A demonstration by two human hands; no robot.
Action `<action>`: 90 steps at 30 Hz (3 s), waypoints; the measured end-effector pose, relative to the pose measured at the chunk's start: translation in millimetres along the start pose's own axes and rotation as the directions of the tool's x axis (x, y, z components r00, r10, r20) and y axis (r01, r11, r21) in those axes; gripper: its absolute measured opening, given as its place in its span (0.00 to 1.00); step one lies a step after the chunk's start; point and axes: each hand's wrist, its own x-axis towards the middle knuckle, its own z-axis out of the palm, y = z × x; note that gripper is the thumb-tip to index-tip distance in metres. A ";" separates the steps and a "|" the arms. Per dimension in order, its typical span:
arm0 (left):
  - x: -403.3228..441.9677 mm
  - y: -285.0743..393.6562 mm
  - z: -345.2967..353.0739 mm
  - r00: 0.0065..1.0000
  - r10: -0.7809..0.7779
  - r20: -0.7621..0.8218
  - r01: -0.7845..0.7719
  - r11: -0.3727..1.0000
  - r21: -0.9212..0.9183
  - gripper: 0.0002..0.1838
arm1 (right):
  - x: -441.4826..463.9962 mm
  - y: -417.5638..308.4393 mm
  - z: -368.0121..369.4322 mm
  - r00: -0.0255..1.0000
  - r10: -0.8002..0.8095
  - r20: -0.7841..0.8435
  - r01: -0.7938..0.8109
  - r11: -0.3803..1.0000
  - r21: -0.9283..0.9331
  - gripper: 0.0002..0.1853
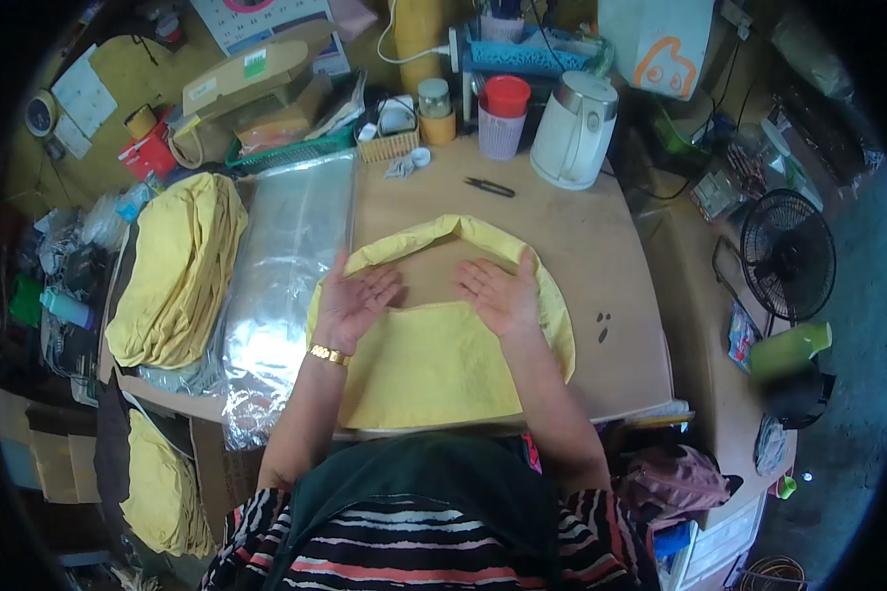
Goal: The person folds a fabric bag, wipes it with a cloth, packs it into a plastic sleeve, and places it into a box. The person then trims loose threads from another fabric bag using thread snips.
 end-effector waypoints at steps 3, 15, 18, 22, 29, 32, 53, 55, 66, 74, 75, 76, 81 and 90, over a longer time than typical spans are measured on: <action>9.2 30.9 -31.3 0.980 0.198 0.006 -0.179 0.897 -0.405 0.41 | -1.8 -17.2 -27.3 0.975 -0.217 0.044 0.191 0.925 0.328 0.54; 3.1 32.9 -82.1 0.980 0.196 0.019 -0.172 0.896 -0.409 0.13 | -10.5 -13.9 -42.4 0.851 -0.508 0.133 0.437 0.825 0.359 0.50; 7.1 31.7 -77.9 0.975 0.223 -0.021 -0.206 0.860 -0.467 0.15 | -11.6 -13.8 -38.0 0.860 -0.501 0.091 0.444 0.826 0.347 0.50; -6.5 -8.3 -28.2 0.980 0.167 0.110 -0.160 0.984 -0.078 0.23 | 15.2 -5.5 -50.8 0.884 -0.468 -0.002 0.466 0.879 0.107 0.47; -41.2 -89.9 -20.9 0.838 0.017 0.545 -0.287 -0.836 0.468 0.41 | -68.0 42.3 -6.2 0.815 -0.208 0.541 0.316 -0.622 -0.716 0.38; -38.6 -80.6 -26.9 0.813 0.036 0.582 -0.306 -0.822 0.479 0.42 | -81.3 11.8 -38.3 0.872 -0.097 0.480 0.141 -0.889 -0.436 0.38; 59.5 -167.7 71.7 0.597 -0.377 0.708 -0.703 -0.672 0.234 0.31 | -124.4 35.8 -52.8 0.922 -0.281 0.266 -0.018 -0.716 -0.697 0.43; 46.5 -159.3 67.0 0.401 -0.352 0.846 -0.718 -0.694 0.051 0.29 | -126.8 32.7 -60.2 0.867 -0.341 0.364 0.002 -0.727 -0.687 0.41; -0.1 -163.6 44.3 0.518 -0.333 0.788 -0.734 -0.647 0.209 0.29 | -159.9 38.0 -72.2 0.852 -0.399 0.338 -0.068 -0.725 -0.685 0.37; 10.3 -175.1 48.8 0.614 -0.299 0.730 -0.653 -0.713 0.257 0.32 | -178.6 44.7 -70.4 0.873 -0.413 0.261 -0.143 -0.727 -0.672 0.41; 14.0 -173.3 47.1 0.613 -0.302 0.730 -0.653 -0.715 0.252 0.32 | -177.8 44.9 -70.7 0.870 -0.417 0.263 -0.143 -0.724 -0.674 0.41; 16.1 -170.0 44.8 0.586 -0.343 0.734 -0.705 -0.663 0.252 0.33 | -177.3 43.9 -70.8 0.876 -0.407 0.258 -0.147 -0.735 -0.662 0.42; -48.6 -130.0 21.7 0.556 -0.513 0.654 -0.759 -0.635 0.146 0.40 | -183.9 6.9 -57.3 0.898 -0.376 0.229 -0.159 -0.762 -0.628 0.43; -128.3 -54.3 -38.3 0.754 -0.388 0.529 -0.580 -0.771 0.261 0.42 | -135.5 18.0 -21.5 0.960 -0.079 0.267 0.103 -0.790 -0.605 0.35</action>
